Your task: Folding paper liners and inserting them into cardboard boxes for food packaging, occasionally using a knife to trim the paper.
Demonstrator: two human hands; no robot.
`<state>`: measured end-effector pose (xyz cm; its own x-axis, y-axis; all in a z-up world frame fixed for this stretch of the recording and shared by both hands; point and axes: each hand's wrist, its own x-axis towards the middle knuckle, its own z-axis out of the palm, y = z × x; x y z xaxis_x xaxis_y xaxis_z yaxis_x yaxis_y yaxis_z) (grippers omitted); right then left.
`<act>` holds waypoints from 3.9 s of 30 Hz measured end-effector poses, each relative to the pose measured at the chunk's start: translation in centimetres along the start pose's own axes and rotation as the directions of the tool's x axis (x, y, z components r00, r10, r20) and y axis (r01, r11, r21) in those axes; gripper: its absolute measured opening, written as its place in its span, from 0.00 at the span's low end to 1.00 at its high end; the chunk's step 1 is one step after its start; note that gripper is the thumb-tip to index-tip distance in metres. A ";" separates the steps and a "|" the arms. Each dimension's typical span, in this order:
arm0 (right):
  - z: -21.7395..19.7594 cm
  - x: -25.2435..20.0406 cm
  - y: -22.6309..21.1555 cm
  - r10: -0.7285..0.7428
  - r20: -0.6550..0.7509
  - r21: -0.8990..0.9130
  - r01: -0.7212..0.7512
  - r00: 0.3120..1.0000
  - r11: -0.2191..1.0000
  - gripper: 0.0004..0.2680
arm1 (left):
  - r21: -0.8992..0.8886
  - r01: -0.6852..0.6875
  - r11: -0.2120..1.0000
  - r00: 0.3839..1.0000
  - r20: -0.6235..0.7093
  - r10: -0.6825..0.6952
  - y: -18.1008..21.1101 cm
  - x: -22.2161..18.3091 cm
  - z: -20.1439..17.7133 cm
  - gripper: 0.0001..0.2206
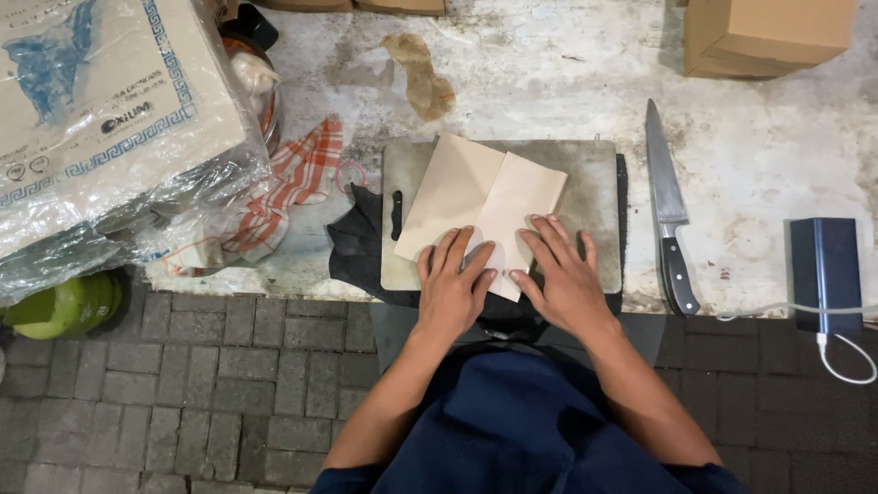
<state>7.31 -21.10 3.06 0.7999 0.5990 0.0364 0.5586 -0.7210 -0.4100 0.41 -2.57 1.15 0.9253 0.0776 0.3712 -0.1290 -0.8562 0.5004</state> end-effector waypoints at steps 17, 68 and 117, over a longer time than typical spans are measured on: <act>0.6 0.5 -0.1 -0.042 -0.016 -0.029 0.042 0.999 0.999 0.23 | -0.014 0.018 1.000 0.998 0.068 -0.017 -0.7 -0.3 0.4 0.14; -0.2 1.9 2.2 0.184 -0.114 0.114 -0.171 0.976 0.979 0.35 | -0.092 0.074 0.993 0.958 0.283 -0.045 -0.5 1.2 -1.3 0.22; -0.3 1.1 6.0 -0.236 -0.208 -0.202 0.194 0.949 0.960 0.13 | 0.028 -0.238 0.971 0.795 0.580 0.179 -2.9 12.9 4.3 0.19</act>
<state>11.62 -24.85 0.96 0.6734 0.6661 0.3208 0.7357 -0.6462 -0.2026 14.29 -1.31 1.15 0.9194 -0.3873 -0.0687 -0.3358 -0.8638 0.3756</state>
